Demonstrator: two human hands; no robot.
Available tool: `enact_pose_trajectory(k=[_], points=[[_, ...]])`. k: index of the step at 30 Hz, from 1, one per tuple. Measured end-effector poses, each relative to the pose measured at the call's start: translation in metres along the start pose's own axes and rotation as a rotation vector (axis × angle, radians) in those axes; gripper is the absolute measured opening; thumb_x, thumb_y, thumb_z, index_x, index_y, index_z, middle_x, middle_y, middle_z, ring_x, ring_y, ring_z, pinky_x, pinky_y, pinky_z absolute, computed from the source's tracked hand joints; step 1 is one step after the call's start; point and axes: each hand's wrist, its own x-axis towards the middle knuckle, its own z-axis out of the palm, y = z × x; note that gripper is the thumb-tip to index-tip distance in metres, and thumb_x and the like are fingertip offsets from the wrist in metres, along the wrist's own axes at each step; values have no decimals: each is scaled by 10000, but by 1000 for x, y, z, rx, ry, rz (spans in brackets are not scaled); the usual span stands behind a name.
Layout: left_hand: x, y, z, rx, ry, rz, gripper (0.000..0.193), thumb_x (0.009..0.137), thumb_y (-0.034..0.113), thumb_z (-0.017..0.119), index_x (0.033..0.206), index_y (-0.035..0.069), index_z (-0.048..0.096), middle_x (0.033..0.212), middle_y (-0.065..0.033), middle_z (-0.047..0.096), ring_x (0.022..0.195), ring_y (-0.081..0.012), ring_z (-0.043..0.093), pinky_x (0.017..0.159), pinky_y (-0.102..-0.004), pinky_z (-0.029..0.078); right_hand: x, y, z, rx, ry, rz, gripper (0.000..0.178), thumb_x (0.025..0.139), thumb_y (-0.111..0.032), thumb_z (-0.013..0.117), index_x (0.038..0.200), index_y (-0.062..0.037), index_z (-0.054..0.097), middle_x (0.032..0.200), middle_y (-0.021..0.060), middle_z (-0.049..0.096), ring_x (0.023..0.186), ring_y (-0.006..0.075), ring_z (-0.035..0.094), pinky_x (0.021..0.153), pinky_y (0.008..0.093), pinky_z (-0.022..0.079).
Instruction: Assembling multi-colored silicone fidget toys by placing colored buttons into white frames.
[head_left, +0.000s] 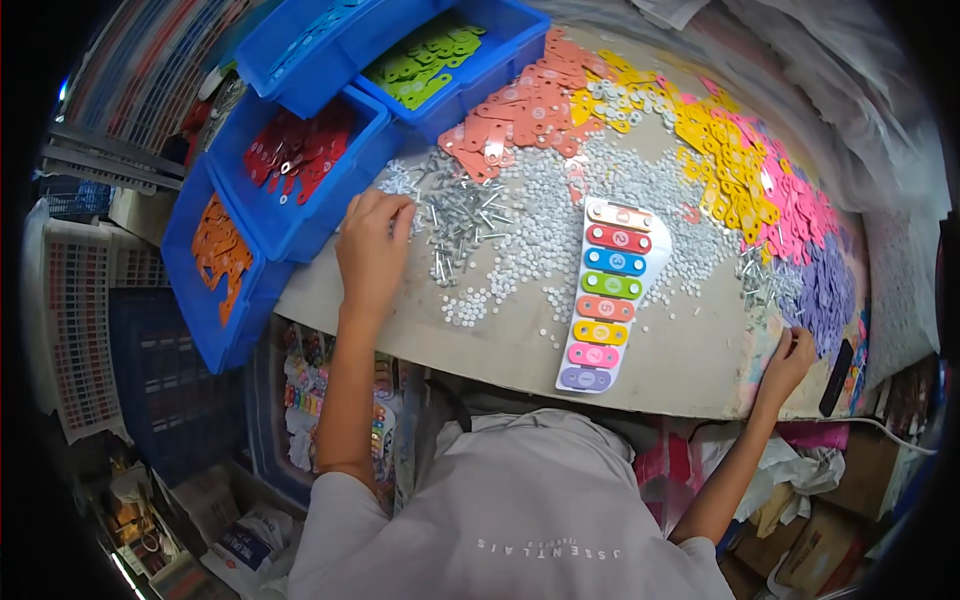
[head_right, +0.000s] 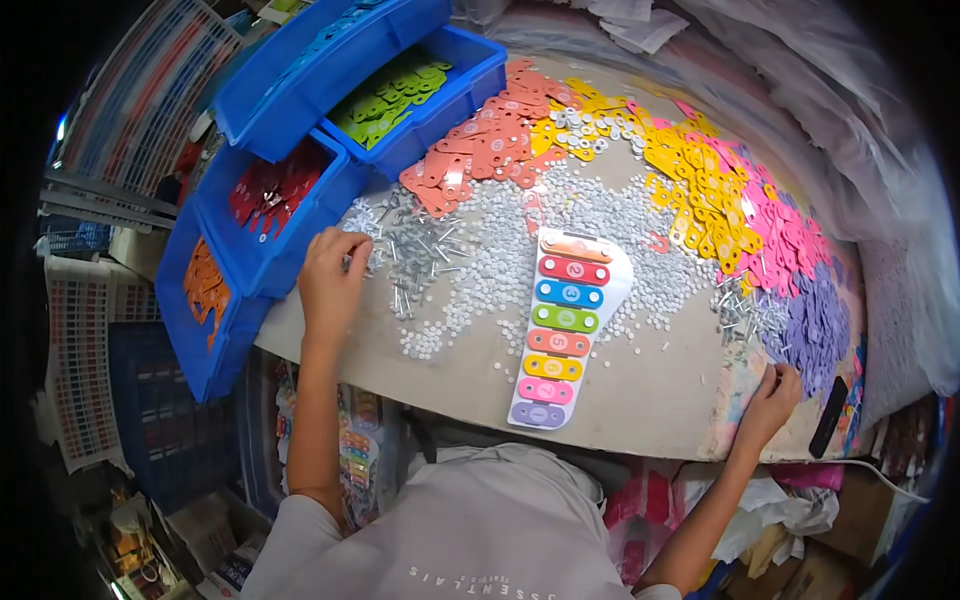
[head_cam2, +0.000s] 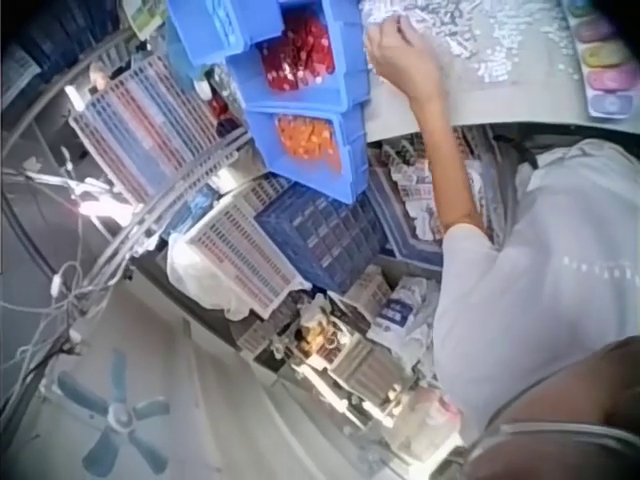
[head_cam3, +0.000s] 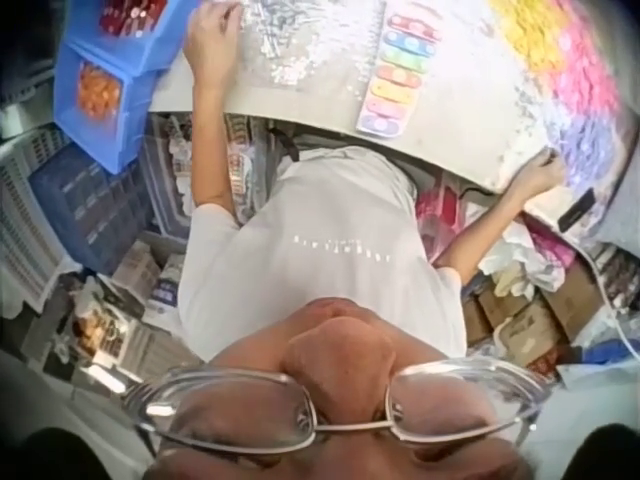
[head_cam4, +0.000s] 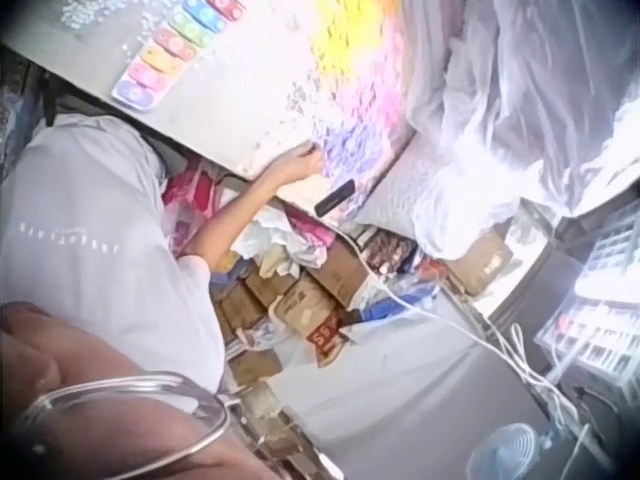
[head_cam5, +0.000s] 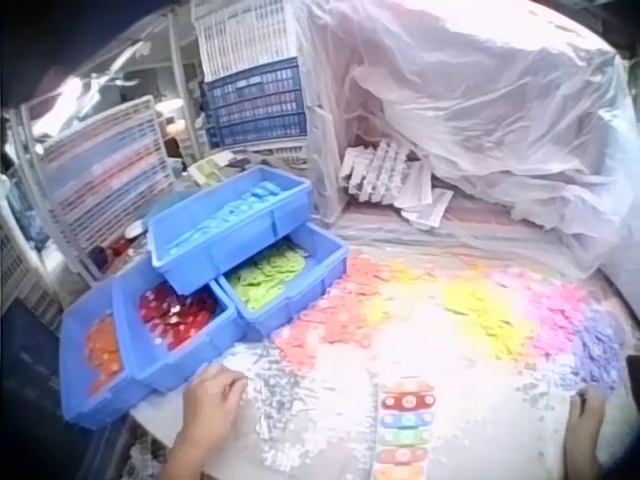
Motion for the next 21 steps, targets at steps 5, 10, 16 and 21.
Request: enact_pose_trajectory(k=[5,10,16,21], points=[[-3,-12,15,192,-155,13,78,836,114,728,863,44,707,863,-91,646,900,-316,619,772,-434,490,4,1,-3,-1,-94,19,136,987,-77,579,1065,18,637,958,157,629,900,323,582,846,400,474],[-7,-14,18,220,-148,34,65,837,104,721,873,60,689,884,-89,638,907,-313,617,783,-437,494,6,-7,2,25,21,-148,215,978,-43,564,1169,22,638,999,172,642,935,318,607,877,379,480],[-10,-12,21,313,-111,132,48,867,85,689,892,50,667,912,-101,629,913,-324,603,800,-430,485,-15,-94,-13,996,-188,395,128,1006,-105,613,1102,-22,634,978,24,646,834,101,595,755,248,481],[-10,-14,17,313,-116,120,70,902,95,678,952,46,673,914,-126,645,882,-351,594,795,-437,478,-27,-177,-27,1240,-425,375,99,987,-100,644,1048,-26,620,953,28,659,776,82,579,719,223,467]])
